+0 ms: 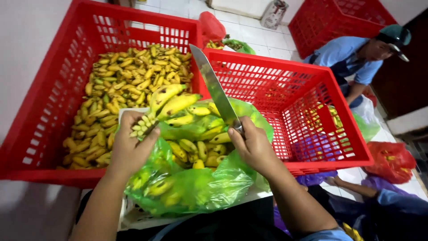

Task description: Cutting large bunches of bananas into smaller clusters using a knife and placing them into a plastic bag for packaging.

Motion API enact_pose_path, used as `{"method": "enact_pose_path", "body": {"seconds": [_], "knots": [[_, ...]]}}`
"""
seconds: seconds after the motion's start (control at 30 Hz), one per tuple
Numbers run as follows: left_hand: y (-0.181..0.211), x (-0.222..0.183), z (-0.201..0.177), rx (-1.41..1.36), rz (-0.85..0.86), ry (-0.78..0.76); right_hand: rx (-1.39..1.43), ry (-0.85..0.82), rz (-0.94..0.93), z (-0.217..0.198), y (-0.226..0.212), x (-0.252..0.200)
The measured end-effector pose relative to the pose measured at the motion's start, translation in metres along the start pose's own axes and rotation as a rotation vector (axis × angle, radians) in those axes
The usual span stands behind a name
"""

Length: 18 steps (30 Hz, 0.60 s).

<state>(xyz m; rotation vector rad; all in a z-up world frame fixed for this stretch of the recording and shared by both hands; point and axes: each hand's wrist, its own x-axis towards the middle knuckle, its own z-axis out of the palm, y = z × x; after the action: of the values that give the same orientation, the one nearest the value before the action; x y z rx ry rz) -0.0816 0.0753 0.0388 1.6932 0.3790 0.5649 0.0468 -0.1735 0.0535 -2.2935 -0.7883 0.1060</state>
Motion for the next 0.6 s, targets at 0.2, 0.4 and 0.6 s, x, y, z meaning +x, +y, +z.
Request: {"method": "enact_pose_path", "body": {"seconds": [0.2, 0.4, 0.6], "knots": [[-0.05, -0.007, -0.031, 0.311, 0.259, 0.011, -0.204, -0.192, -0.027, 0.01, -0.037, 0.017], [-0.062, -0.009, -0.043, 0.67, 0.29, 0.004, -0.385, -0.377, -0.107, 0.031, -0.066, 0.04], [-0.064, 0.001, -0.04, 0.256, -0.202, 0.09, -0.432, -0.507, -0.157, 0.052, -0.09, 0.062]]}}
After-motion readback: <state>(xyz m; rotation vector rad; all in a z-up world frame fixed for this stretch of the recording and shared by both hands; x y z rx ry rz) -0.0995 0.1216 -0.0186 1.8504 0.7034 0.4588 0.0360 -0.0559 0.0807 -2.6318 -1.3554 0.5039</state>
